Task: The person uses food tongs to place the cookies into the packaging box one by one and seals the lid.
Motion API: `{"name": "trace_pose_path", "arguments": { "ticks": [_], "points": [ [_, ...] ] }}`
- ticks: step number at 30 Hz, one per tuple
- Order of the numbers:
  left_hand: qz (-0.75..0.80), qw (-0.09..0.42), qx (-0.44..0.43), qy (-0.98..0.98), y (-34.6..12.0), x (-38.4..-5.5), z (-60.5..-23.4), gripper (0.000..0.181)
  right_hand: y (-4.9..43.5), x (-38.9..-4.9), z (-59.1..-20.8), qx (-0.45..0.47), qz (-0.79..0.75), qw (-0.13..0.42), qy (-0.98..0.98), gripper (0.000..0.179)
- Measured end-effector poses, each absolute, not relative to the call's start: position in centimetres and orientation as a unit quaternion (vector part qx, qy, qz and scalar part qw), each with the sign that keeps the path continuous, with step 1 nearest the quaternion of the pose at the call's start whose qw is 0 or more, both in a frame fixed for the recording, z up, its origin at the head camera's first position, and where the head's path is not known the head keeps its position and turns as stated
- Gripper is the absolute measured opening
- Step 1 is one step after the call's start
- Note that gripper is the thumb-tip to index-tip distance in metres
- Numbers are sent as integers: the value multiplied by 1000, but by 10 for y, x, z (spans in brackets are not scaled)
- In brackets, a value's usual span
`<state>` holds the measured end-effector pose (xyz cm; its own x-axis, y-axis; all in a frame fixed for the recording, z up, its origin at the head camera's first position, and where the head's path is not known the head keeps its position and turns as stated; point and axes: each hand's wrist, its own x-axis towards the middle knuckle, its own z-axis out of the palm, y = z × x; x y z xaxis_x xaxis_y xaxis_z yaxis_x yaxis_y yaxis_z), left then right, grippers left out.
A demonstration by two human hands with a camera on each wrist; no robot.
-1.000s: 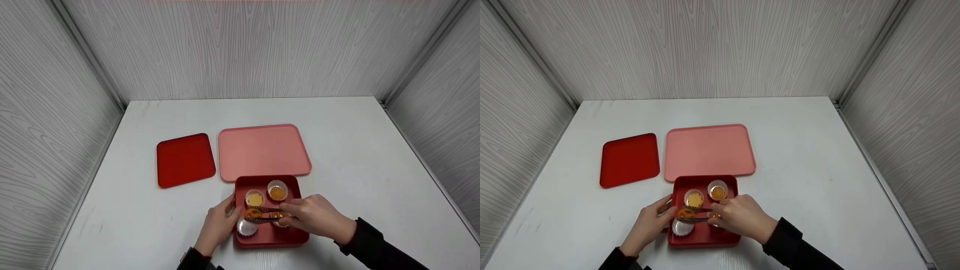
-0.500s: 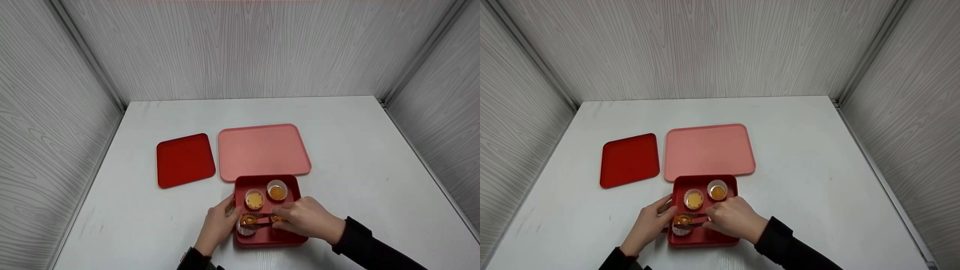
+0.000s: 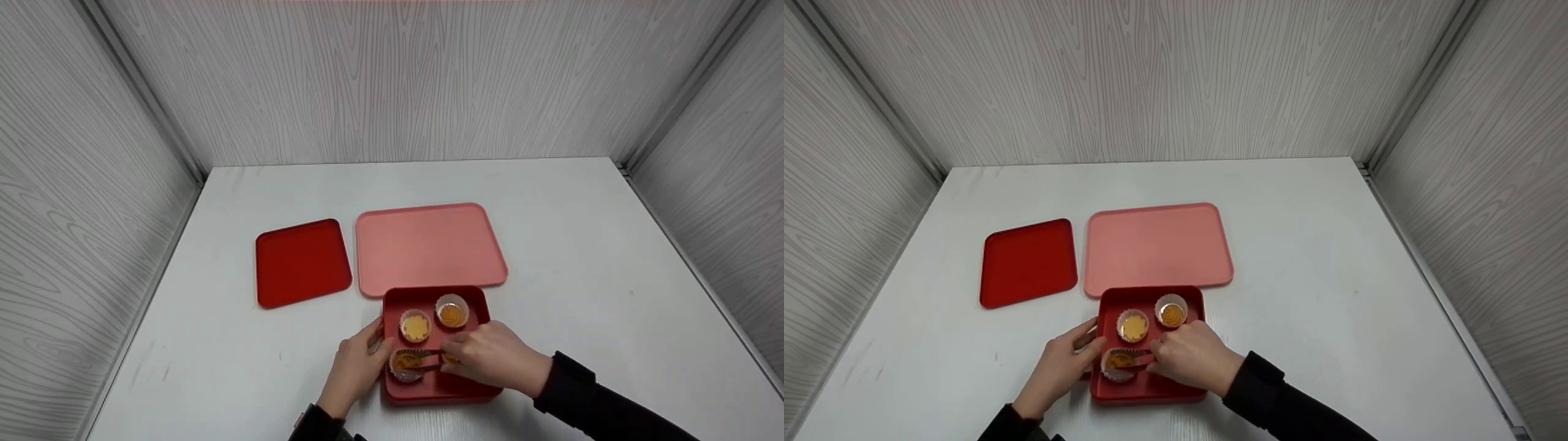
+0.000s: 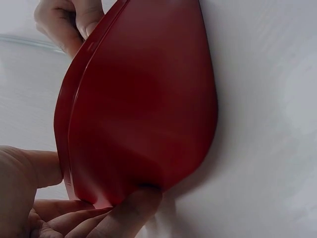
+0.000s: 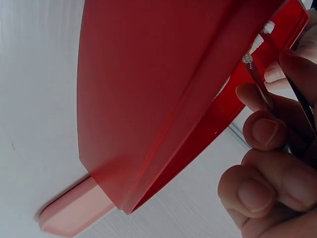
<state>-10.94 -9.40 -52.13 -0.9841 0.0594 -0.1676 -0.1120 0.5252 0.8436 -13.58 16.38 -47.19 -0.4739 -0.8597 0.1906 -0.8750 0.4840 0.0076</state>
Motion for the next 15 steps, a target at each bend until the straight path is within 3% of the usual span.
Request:
{"name": "trace_pose_path", "arguments": {
  "ticks": [8, 15],
  "points": [
    [499, 104, -26, 860, -93, -110, -519, 56, 170, -136, -463, 483, 45, 41, -874, 23],
    [499, 93, -17, 862, -94, -110, -521, 57, 172, -136, -457, 460, 50, 1, -887, 29]
  ]
}}
